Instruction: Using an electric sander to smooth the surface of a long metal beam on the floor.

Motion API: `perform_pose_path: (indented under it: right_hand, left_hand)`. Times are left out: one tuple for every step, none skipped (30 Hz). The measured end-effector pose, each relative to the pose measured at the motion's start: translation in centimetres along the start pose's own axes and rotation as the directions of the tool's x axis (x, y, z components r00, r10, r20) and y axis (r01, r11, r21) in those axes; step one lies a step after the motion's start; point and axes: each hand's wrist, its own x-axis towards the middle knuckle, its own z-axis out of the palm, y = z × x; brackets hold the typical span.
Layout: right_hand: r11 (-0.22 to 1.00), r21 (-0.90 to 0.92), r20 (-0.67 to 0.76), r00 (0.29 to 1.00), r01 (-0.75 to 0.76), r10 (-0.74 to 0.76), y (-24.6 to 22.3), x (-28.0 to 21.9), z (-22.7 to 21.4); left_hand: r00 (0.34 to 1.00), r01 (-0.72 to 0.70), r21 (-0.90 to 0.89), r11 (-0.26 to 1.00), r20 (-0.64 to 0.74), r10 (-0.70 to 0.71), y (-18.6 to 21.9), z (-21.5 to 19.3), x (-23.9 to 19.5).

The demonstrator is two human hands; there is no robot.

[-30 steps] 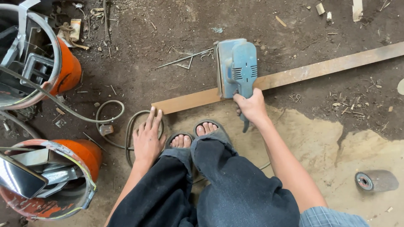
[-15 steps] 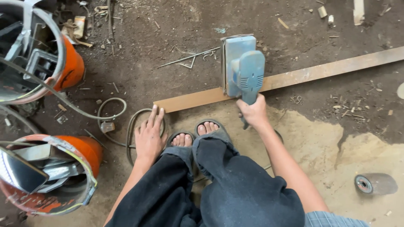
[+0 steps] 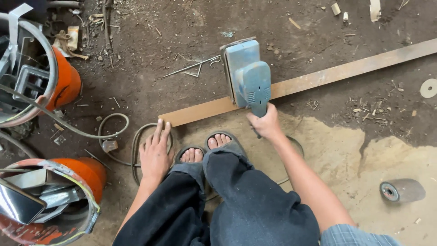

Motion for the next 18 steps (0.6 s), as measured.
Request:
perform_pose_path:
  right_hand:
    - [1.0, 0.001, 0.008, 1.0, 0.002, -0.002, 0.0, 0.1, 0.0]
    - [1.0, 0.008, 0.009, 1.0, -0.005, 0.005, -0.1, 0.3, 0.0]
    - [1.0, 0.016, 0.013, 1.0, -0.016, 0.016, 0.0, 0.2, 0.2]
    - [1.0, 0.018, 0.022, 1.0, -0.019, 0.018, 0.1, 0.4, 0.1]
    - [1.0, -0.004, 0.05, 0.999, -0.007, 0.007, 0.2, 0.6, -0.4]
    - [1.0, -0.026, 0.078, 0.997, 0.005, -0.003, 0.2, 0.8, -0.9]
    - [1.0, -0.026, 0.072, 0.997, 0.006, -0.004, -0.2, 0.5, -0.4]
    - [1.0, 0.008, 0.056, 0.998, 0.018, -0.019, -0.7, 0.1, 0.1]
    - [0.999, 0.042, 0.05, 0.998, 0.031, -0.033, -1.1, -0.3, 0.8]
    - [0.999, 0.041, 0.055, 0.998, 0.033, -0.035, -1.4, -0.3, 0.7]
    - [0.999, 0.039, 0.076, 0.996, 0.033, -0.035, -1.6, -0.3, 0.7]
    - [0.999, 0.037, 0.097, 0.995, 0.032, -0.036, -1.8, -0.4, 0.8]
    - [0.999, 0.039, 0.096, 0.995, 0.032, -0.036, -1.3, 0.0, 0.4]
    - [0.999, 0.012, 0.131, 0.99, 0.048, -0.049, -0.9, 0.4, 0.0]
    - [0.998, -0.016, 0.158, 0.986, 0.065, -0.061, -0.5, 0.9, -0.7]
    - [0.998, -0.018, 0.149, 0.987, 0.065, -0.062, -0.5, 0.7, -0.2]
    - [0.998, -0.013, 0.12, 0.991, 0.058, -0.056, -0.5, 0.5, 0.3]
    - [0.999, -0.007, 0.091, 0.995, 0.051, -0.05, -0.5, 0.4, 0.9]
  left_hand:
    - [1.0, 0.008, 0.002, 1.0, 0.0, -0.008, 0.1, 0.0, 0.1]
    - [1.0, 0.004, 0.001, 1.0, -0.007, -0.004, 0.1, 0.0, 0.2]
    - [1.0, 0.0, 0.003, 1.0, -0.009, 0.0, 0.1, 0.1, 0.0]
    - [1.0, 0.008, 0.006, 1.0, -0.005, -0.008, -0.1, 0.1, -0.3]
    - [1.0, 0.004, 0.011, 1.0, -0.006, -0.004, 0.0, 0.1, -0.1]
    - [1.0, 0.0, 0.015, 1.0, -0.008, 0.0, 0.1, 0.0, 0.0]
    - [1.0, -0.005, 0.014, 1.0, -0.011, 0.005, 0.1, 0.0, 0.1]
    - [1.0, -0.006, 0.013, 1.0, -0.008, 0.006, 0.2, 0.0, 0.1]
    - [1.0, 0.004, 0.013, 1.0, -0.003, -0.004, 0.0, 0.1, -0.2]
    - [1.0, 0.009, 0.012, 1.0, -0.003, -0.009, 0.0, 0.3, 0.1]
    - [1.0, 0.007, 0.001, 1.0, -0.002, -0.007, -0.1, 0.5, 0.1]
    - [1.0, 0.004, -0.009, 1.0, -0.001, -0.004, -0.3, 0.7, 0.1]
    - [1.0, 0.004, -0.007, 1.0, -0.001, -0.004, -0.3, 0.4, 0.0]
    - [1.0, 0.005, -0.01, 1.0, 0.001, -0.005, -0.2, 0.1, -0.1]
    - [1.0, -0.002, -0.016, 1.0, 0.0, 0.002, 0.1, -0.1, 0.0]
    - [1.0, -0.01, -0.018, 1.0, -0.002, 0.01, 0.1, -0.1, 0.1]
    - [1.0, -0.005, -0.009, 1.0, -0.005, 0.005, 0.1, -0.1, 0.0]
    - [1.0, 0.001, 0.0, 1.0, -0.008, -0.001, 0.0, 0.0, 0.0]
